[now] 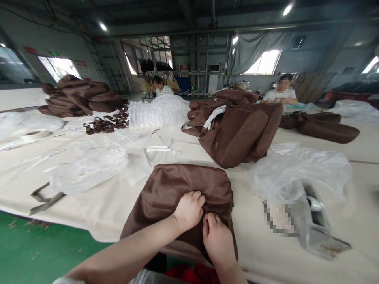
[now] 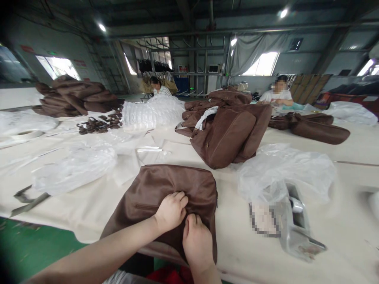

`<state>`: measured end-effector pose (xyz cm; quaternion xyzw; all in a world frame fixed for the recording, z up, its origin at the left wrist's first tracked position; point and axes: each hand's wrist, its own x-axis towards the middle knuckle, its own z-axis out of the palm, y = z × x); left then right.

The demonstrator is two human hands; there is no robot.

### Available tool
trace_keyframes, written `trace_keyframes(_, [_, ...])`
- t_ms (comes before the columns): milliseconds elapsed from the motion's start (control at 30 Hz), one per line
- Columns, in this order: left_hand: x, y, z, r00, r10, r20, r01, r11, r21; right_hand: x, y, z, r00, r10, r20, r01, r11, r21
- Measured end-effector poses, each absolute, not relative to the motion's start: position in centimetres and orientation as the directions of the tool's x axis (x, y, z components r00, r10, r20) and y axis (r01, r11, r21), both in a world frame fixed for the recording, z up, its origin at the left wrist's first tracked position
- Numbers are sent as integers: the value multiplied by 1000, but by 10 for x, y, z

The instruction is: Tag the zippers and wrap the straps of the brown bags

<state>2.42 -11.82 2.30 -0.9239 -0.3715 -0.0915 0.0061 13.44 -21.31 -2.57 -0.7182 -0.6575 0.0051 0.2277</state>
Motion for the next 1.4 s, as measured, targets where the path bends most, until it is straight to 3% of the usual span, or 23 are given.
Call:
trace_keyframes(133, [30, -119, 7, 650, 690, 318, 716, -696, 47, 131, -214, -26, 145, 939, 312, 951, -45, -307])
trace_keyframes(233, [27, -115, 3, 700, 582, 413, 611, -788, 74, 131, -214, -25, 142, 937, 318, 953, -43, -301])
trace_keyframes(333, [17, -112, 13, 776, 500, 384, 487, -862, 139, 132, -214, -25, 130, 936, 329, 949, -21, -315])
trace_keyframes(500, [-18, -122, 38, 761, 534, 367, 518, -842, 151, 133, -215, -31, 79, 927, 367, 945, 47, -323])
trace_keyframes(600, [-66, -122, 38, 558, 668, 491, 705, -695, 144, 134, -219, -40, 21, 900, 435, 932, 140, -334])
trace_keyframes(667, [-108, -117, 30, 263, 778, 571, 844, -472, 254, 136, -222, -45, -6, 885, 466, 917, 191, -350])
trace_keyframes(733, [-150, -112, 17, -54, 857, 513, 859, -222, 462, 140, -224, -45, -16, 875, 484, 897, 227, -380])
trace_keyframes(800, [-184, -111, 6, -242, 921, 304, 741, -27, 671, 144, -224, -40, -7, 864, 504, 874, 251, -417])
trace_keyframes(900, [-211, -111, -2, -221, 974, 51, 558, 84, 825, 148, -218, -27, -7, 835, 550, 880, 267, -394])
trace_keyframes(1100, [-209, -82, 4, -132, 991, 7, 517, 63, 853, 140, -211, -27, -220, 871, 439, 927, 327, -184])
trace_keyframes(1400, [-206, -63, -2, -66, 994, 92, 593, -35, 804, 146, -204, -26, -203, 844, 496, 922, 335, -192])
